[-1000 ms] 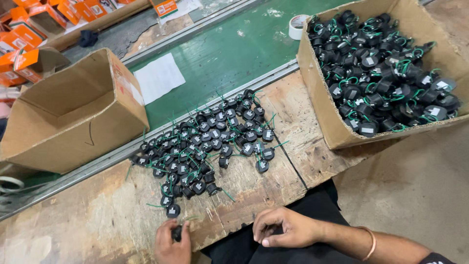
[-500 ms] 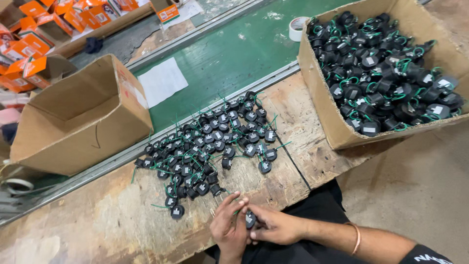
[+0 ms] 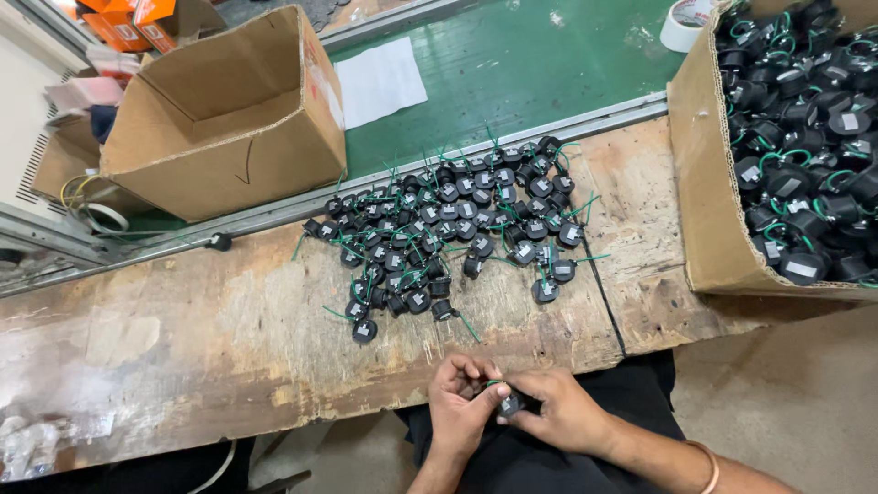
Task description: The person sits at a factory workbench and handles small black components with green wire leads one at a time, picking each from a pile, working on it with both hands, and placing it back on the bench. Finished pieces accumulate on the table while a box of unprocessed parts sits nearby.
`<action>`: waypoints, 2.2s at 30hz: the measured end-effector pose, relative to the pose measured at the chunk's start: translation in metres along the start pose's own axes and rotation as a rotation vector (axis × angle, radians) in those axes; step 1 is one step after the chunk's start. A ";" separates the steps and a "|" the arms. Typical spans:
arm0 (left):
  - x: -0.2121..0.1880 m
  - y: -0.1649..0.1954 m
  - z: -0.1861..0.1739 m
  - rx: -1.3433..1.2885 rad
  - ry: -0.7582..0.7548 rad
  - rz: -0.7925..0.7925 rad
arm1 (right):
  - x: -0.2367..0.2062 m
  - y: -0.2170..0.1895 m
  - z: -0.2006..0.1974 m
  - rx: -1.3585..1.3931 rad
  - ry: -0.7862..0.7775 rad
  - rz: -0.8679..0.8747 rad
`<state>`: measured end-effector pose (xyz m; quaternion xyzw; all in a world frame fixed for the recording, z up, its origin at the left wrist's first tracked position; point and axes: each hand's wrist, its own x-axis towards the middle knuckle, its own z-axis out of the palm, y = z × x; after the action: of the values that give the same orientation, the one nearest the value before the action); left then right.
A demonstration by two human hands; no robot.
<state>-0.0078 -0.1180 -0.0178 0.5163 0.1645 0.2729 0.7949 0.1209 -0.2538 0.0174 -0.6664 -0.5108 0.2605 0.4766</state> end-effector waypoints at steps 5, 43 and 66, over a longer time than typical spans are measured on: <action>0.000 0.030 -0.044 0.397 0.174 0.572 | -0.002 -0.008 -0.008 0.025 0.099 -0.177; 0.009 0.025 0.018 0.467 -0.184 0.430 | -0.004 0.010 0.000 -0.028 0.227 0.086; 0.057 0.081 -0.088 0.830 0.757 0.289 | -0.004 0.020 0.002 0.468 0.011 0.220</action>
<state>-0.0315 0.0068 0.0212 0.6686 0.4584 0.4567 0.3664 0.1264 -0.2574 -0.0022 -0.5909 -0.3587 0.4182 0.5894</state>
